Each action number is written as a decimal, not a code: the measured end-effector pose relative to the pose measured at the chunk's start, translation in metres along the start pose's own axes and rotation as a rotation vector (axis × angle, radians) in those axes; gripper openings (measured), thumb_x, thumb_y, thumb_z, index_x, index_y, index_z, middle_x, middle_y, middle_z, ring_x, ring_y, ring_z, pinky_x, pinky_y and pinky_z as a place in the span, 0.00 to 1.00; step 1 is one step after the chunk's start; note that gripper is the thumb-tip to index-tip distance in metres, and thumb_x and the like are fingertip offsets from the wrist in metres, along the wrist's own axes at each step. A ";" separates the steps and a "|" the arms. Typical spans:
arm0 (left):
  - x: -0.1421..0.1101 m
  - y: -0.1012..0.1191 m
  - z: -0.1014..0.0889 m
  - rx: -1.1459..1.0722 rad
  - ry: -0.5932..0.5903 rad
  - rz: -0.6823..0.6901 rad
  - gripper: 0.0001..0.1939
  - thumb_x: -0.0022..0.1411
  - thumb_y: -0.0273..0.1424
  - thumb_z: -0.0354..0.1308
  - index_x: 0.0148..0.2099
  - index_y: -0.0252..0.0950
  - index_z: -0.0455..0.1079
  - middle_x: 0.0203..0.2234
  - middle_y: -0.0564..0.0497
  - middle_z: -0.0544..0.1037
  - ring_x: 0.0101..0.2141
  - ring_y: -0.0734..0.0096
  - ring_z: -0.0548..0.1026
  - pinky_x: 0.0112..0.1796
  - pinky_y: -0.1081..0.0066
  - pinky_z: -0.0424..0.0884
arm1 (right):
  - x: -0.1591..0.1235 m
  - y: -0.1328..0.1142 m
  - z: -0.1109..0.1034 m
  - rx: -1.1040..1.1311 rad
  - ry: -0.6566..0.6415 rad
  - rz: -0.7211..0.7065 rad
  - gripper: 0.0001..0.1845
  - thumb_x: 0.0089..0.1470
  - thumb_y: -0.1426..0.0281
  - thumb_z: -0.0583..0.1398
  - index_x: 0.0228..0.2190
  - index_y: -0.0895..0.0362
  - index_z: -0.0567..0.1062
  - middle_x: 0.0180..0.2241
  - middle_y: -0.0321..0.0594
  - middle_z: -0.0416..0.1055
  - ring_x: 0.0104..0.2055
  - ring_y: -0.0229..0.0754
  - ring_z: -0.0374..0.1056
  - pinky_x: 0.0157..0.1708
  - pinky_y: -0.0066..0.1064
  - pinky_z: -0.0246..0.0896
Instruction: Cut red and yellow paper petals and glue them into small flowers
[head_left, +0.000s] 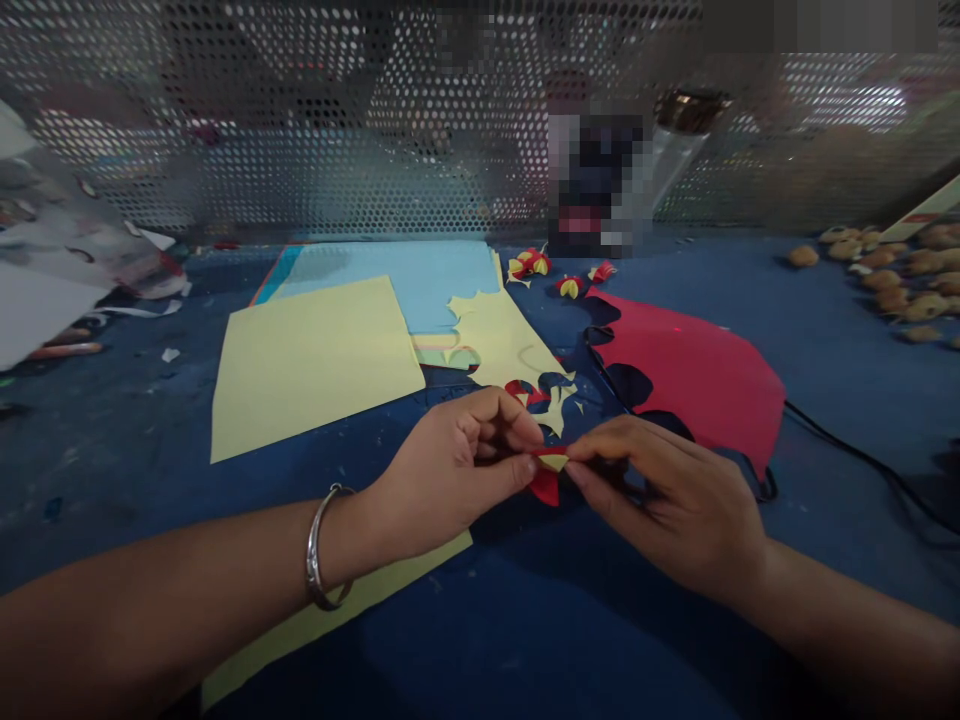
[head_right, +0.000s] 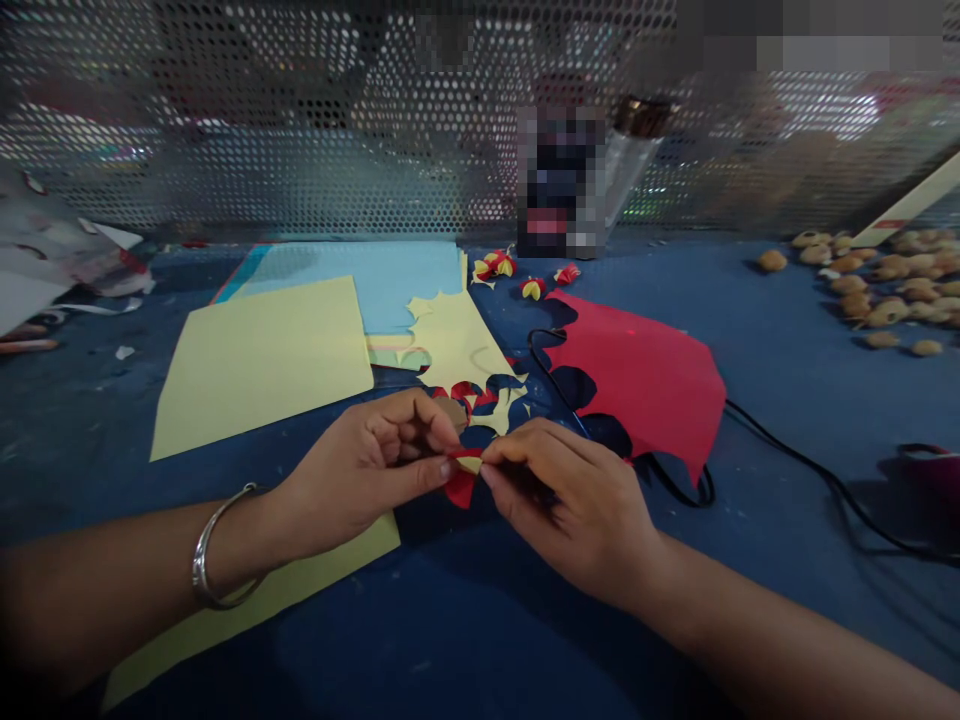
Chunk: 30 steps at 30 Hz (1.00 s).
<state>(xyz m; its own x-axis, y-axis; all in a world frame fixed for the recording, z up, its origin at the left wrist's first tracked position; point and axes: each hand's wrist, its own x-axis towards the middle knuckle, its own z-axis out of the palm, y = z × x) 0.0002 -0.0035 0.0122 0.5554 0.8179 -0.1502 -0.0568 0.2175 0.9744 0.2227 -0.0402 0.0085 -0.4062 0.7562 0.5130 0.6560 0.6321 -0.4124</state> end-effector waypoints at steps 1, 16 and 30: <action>0.000 0.000 0.000 0.001 0.001 0.000 0.11 0.56 0.25 0.68 0.38 0.35 0.68 0.31 0.53 0.76 0.32 0.75 0.76 0.35 0.73 0.71 | 0.000 0.000 0.000 0.007 0.003 0.001 0.03 0.66 0.72 0.61 0.38 0.52 0.75 0.32 0.37 0.80 0.26 0.35 0.73 0.24 0.26 0.66; 0.002 -0.002 0.000 -0.045 0.015 0.006 0.11 0.58 0.24 0.68 0.39 0.35 0.68 0.34 0.53 0.75 0.34 0.77 0.77 0.39 0.73 0.72 | 0.000 0.000 0.002 0.041 -0.005 0.026 0.03 0.65 0.72 0.63 0.39 0.52 0.75 0.31 0.35 0.79 0.23 0.34 0.70 0.21 0.26 0.63; 0.002 -0.005 -0.002 -0.021 -0.019 0.048 0.13 0.61 0.26 0.67 0.41 0.37 0.64 0.35 0.54 0.72 0.35 0.76 0.74 0.39 0.71 0.72 | 0.003 -0.002 0.001 0.124 -0.069 0.089 0.05 0.64 0.72 0.63 0.35 0.52 0.75 0.26 0.31 0.75 0.19 0.32 0.63 0.19 0.25 0.58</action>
<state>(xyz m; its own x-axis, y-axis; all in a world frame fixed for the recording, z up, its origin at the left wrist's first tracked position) 0.0001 -0.0024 0.0064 0.5676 0.8172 -0.1002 -0.1013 0.1901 0.9765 0.2201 -0.0392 0.0102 -0.3956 0.8171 0.4194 0.6094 0.5752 -0.5457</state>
